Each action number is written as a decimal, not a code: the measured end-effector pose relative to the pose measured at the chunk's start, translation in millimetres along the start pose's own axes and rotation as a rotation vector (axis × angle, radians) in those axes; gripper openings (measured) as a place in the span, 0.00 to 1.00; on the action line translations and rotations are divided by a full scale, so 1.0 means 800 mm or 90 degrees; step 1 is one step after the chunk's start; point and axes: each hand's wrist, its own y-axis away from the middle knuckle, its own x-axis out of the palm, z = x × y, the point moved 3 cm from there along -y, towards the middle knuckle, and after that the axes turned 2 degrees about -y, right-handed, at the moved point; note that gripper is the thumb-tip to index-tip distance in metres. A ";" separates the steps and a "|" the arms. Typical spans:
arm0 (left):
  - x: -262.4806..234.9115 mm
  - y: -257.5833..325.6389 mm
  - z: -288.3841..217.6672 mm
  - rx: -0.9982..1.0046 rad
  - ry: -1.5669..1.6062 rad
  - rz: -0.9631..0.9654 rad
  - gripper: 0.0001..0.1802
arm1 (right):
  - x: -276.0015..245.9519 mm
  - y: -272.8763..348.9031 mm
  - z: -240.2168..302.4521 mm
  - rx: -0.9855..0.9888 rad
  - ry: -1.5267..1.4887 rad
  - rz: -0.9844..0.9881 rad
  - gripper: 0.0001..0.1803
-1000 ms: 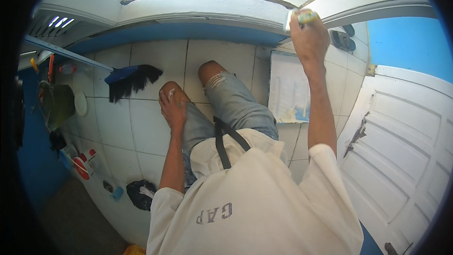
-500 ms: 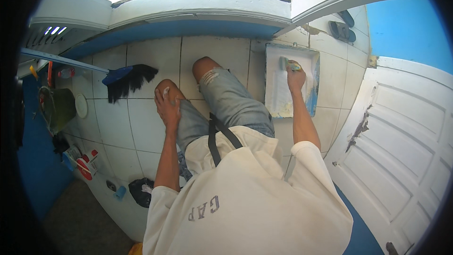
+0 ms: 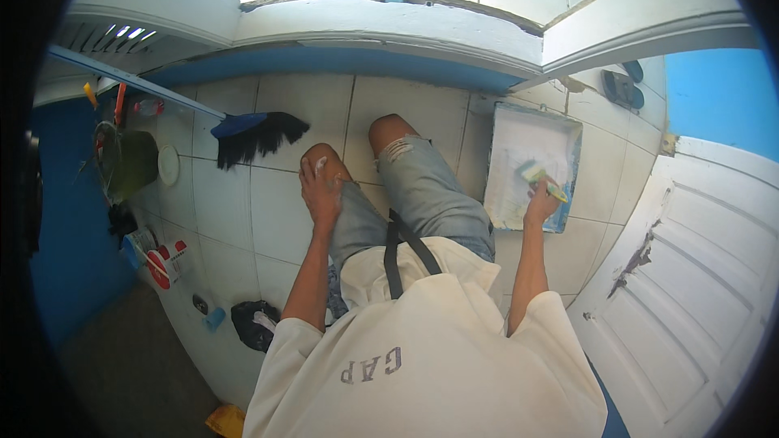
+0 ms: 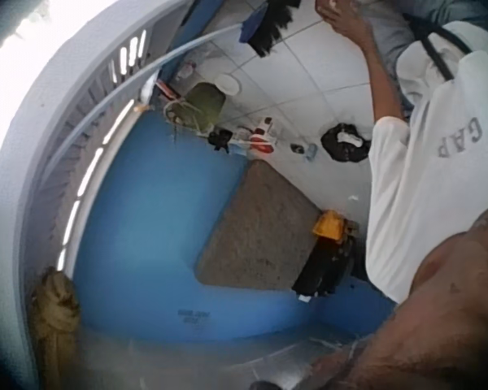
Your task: The person kneels on a tiled floor and uses a paintbrush to apply white paint to a door frame. They repeatedly dip the brush into a paint tray and paint the frame's edges and corners.
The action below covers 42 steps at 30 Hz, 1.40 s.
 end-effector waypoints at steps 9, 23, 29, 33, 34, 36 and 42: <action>-0.003 -0.007 -0.005 -0.021 0.014 0.012 0.33 | -0.048 -0.002 -0.049 0.274 -0.299 -0.063 0.24; 0.005 -0.012 -0.003 -0.044 0.005 -0.007 0.32 | 0.344 0.209 0.326 -0.154 -0.118 0.480 0.20; 0.009 -0.010 -0.002 -0.042 0.007 -0.045 0.32 | 0.564 0.299 0.360 -0.331 -0.068 0.696 0.21; 0.011 -0.011 -0.002 -0.037 0.021 -0.056 0.31 | 0.629 0.317 0.350 -0.411 0.006 0.678 0.18; 0.010 -0.012 -0.002 -0.035 0.022 -0.055 0.31 | 0.625 0.311 0.351 -0.461 0.074 0.654 0.18; 0.008 -0.011 -0.002 -0.036 0.030 -0.059 0.30 | 0.610 0.288 0.351 -0.559 0.216 0.611 0.17; 0.004 -0.014 -0.009 -0.025 0.037 -0.074 0.30 | 0.594 0.291 0.405 -0.730 0.349 0.538 0.18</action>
